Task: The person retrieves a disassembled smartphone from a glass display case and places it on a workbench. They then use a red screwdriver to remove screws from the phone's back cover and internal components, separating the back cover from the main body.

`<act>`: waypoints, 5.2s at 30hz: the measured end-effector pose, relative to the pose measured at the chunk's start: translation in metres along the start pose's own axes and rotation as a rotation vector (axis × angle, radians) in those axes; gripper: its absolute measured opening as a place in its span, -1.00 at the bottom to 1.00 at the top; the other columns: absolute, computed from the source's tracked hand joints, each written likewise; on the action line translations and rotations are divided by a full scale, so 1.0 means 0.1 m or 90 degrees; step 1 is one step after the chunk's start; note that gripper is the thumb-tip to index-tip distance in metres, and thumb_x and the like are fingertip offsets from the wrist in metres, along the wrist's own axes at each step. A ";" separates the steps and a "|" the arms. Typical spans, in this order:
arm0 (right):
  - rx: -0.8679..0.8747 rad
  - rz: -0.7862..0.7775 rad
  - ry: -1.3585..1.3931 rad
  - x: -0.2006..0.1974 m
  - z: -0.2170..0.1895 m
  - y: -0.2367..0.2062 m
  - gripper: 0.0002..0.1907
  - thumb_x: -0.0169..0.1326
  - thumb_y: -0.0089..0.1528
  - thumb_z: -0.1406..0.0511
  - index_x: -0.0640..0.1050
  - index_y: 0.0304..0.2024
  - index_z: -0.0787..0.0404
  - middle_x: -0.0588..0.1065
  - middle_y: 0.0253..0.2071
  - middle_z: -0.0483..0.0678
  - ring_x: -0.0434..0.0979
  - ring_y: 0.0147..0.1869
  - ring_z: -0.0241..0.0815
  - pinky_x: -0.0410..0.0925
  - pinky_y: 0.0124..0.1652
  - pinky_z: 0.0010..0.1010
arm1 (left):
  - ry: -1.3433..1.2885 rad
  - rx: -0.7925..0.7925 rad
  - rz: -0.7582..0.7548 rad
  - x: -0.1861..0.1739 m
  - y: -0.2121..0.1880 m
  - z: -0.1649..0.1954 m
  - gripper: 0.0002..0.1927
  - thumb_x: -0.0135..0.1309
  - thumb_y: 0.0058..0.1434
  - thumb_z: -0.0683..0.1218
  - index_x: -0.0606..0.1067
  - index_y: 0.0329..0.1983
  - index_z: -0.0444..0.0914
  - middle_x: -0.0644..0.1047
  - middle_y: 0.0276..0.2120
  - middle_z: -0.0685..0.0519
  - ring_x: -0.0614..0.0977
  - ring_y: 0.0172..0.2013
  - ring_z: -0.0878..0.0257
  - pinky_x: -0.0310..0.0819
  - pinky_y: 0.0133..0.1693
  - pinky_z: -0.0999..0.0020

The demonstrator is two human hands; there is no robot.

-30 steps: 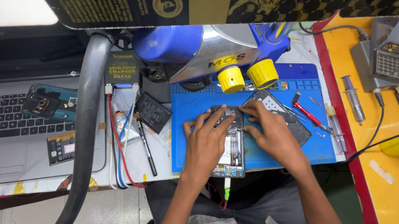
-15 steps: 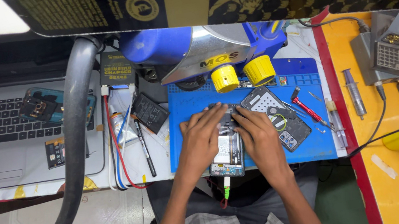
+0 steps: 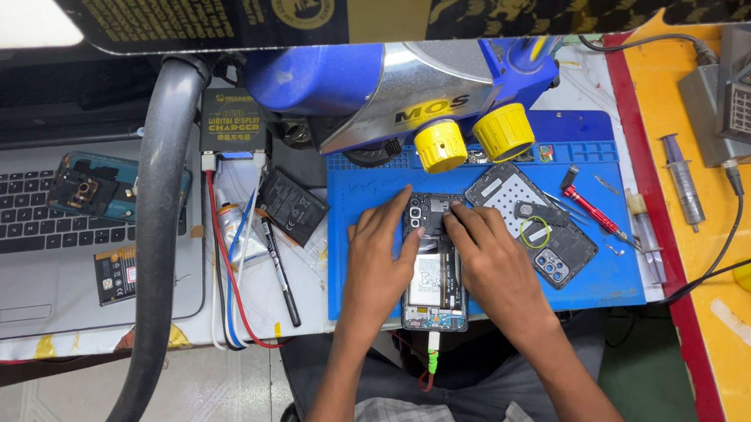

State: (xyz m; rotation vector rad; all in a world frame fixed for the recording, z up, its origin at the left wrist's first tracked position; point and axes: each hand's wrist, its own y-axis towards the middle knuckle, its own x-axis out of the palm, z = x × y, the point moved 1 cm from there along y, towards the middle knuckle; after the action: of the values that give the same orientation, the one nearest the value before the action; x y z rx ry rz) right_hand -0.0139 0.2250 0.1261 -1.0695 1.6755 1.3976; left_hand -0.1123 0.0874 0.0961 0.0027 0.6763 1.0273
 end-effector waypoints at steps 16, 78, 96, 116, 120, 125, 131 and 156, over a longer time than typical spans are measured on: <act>-0.021 -0.006 0.013 -0.06 0.01 0.04 -0.45 0.10 -0.04 0.56 0.57 0.05 0.41 0.53 0.08 0.19 0.51 0.09 0.10 0.45 0.02 -0.18 | -0.034 0.059 -0.012 -0.16 0.08 0.04 -0.58 0.13 0.25 -0.24 0.50 0.20 -0.32 0.58 0.13 -0.10 0.59 0.06 -0.02 0.42 0.11 0.17; 0.040 0.172 0.144 -0.23 0.15 -0.01 -0.64 0.02 0.20 0.66 0.55 0.04 0.43 0.58 0.05 0.18 0.61 0.19 0.13 0.46 0.16 -0.19 | -0.077 -0.013 0.067 -0.16 0.08 -0.09 -0.67 0.13 0.23 -0.21 0.57 0.08 -0.29 0.64 -0.03 -0.11 0.62 -0.04 -0.06 0.49 -0.01 0.17; 0.084 0.182 0.049 -0.06 0.12 -0.63 -0.64 0.05 0.17 0.68 0.57 0.01 0.47 0.57 0.08 0.23 0.56 0.27 0.17 0.44 0.23 -0.13 | -0.012 -0.115 0.135 -0.07 0.26 -0.09 -0.86 0.35 0.05 -0.12 0.64 -0.39 -0.25 0.54 -0.42 0.05 0.59 -0.47 0.19 0.46 -0.38 0.26; 0.071 0.192 0.070 -0.01 0.24 -0.67 -0.64 0.04 0.19 0.68 0.58 0.02 0.47 0.57 0.08 0.23 0.56 0.28 0.17 0.44 0.23 -0.12 | 0.165 0.050 0.137 0.20 0.20 -0.02 -0.92 0.11 0.20 -0.28 0.47 -0.39 -0.39 0.49 -0.39 -0.16 0.56 -0.36 -0.05 0.48 -0.32 0.10; 0.069 0.193 0.067 0.00 0.26 -0.68 -0.64 0.04 0.18 0.68 0.58 0.02 0.47 0.57 0.08 0.23 0.56 0.27 0.17 0.43 0.22 -0.11 | 0.189 0.075 0.128 0.26 0.18 -0.06 -0.91 0.08 0.23 -0.30 0.45 -0.40 -0.43 0.48 -0.40 -0.20 0.56 -0.36 -0.05 0.50 -0.30 0.13; 0.065 0.196 0.066 0.00 0.28 -0.69 -0.64 0.05 0.18 0.67 0.58 0.02 0.46 0.57 0.08 0.22 0.55 0.28 0.17 0.44 0.22 -0.12 | 0.290 0.122 0.085 0.30 0.18 -0.06 -0.94 0.05 0.20 -0.31 0.45 -0.37 -0.45 0.48 -0.36 -0.25 0.57 -0.31 -0.08 0.55 -0.23 0.13; 0.109 0.224 0.094 -0.02 0.28 -0.70 -0.64 0.03 0.18 0.68 0.58 0.01 0.45 0.58 0.06 0.20 0.59 0.25 0.15 0.45 0.22 -0.17 | 0.293 0.111 0.088 0.32 0.19 -0.05 -0.90 0.03 0.29 -0.28 0.44 -0.32 -0.47 0.49 -0.30 -0.30 0.57 -0.24 -0.10 0.54 -0.19 0.13; 0.588 0.276 1.085 -0.16 0.47 -0.55 -0.81 -0.02 0.37 0.50 0.54 0.01 0.45 0.59 -0.10 0.07 0.63 -0.04 -0.23 0.51 0.13 -0.35 | 0.057 0.011 0.139 0.24 0.20 -0.10 -0.90 -0.01 0.31 -0.24 0.39 -0.27 -0.42 0.50 -0.36 -0.22 0.60 -0.37 -0.06 0.50 -0.30 0.10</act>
State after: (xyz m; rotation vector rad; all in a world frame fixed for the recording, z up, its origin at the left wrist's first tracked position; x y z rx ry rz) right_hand 0.0430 0.2695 0.1095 -1.3103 3.2458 -0.6949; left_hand -0.1250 0.1140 0.0816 0.0472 0.7788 1.2363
